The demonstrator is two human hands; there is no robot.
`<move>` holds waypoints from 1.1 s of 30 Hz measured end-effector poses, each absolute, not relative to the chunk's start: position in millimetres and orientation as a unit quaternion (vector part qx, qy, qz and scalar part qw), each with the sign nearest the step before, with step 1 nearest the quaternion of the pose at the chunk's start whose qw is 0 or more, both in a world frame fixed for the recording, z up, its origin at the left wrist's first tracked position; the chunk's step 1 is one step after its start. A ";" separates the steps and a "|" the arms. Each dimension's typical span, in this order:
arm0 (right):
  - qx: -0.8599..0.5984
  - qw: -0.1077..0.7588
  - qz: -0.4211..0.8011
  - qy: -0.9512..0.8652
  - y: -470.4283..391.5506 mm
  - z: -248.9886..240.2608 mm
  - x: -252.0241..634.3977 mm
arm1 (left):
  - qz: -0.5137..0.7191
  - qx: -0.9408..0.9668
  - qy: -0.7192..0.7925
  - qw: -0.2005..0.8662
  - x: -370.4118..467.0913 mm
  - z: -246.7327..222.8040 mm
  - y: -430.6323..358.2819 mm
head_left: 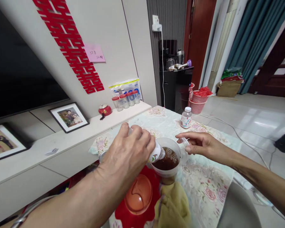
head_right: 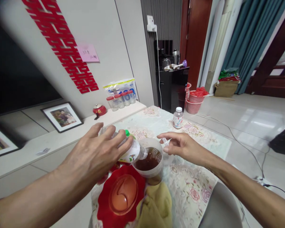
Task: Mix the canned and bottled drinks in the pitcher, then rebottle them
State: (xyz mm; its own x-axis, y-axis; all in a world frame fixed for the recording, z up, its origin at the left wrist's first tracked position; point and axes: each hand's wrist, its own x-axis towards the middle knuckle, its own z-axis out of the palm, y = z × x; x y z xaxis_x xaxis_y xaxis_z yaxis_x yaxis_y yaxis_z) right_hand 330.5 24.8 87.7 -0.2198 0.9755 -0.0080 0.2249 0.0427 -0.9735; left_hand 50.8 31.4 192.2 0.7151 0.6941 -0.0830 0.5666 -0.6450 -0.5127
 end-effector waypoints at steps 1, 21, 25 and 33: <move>-0.494 0.385 0.483 -0.612 24.9 87.8 330.8 | 0.126 -0.898 -0.349 0.235 50.5 192.0 30.7; -0.474 0.361 0.505 -0.625 31.5 78.2 330.0 | 0.073 -0.930 -0.286 0.218 35.8 175.6 34.0; -0.471 0.366 0.507 -0.623 32.0 78.5 328.5 | 0.115 -0.907 -0.327 0.237 28.9 171.4 35.2; -0.473 0.361 0.510 -0.622 35.2 77.5 317.8 | 0.109 -0.872 -0.470 0.087 9.9 156.5 39.7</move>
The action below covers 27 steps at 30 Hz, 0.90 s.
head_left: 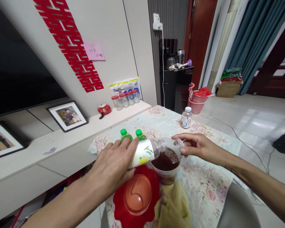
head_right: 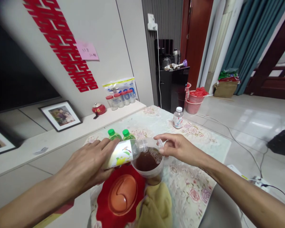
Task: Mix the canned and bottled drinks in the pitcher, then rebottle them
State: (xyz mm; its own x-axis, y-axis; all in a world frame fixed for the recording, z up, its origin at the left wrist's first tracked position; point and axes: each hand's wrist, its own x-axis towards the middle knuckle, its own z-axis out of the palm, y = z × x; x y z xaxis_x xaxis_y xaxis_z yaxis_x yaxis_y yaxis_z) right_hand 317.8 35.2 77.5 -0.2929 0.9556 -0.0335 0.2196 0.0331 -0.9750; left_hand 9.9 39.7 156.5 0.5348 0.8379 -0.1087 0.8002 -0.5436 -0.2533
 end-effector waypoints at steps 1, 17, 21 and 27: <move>-0.476 0.361 0.501 -0.626 36.8 77.3 315.0 | 0.095 -0.871 -0.479 0.054 6.0 153.6 41.5; -0.367 0.389 0.261 -0.803 53.8 89.5 278.5 | -0.072 -0.848 -0.465 -0.242 -11.3 136.5 43.9; -0.354 0.365 0.237 -0.828 53.2 98.3 274.2 | -0.087 -0.855 -0.472 -0.198 -16.5 124.6 40.1; -0.498 0.247 0.310 -0.772 43.9 117.7 262.2 | -0.148 -0.846 -0.508 -0.064 -13.8 93.4 27.6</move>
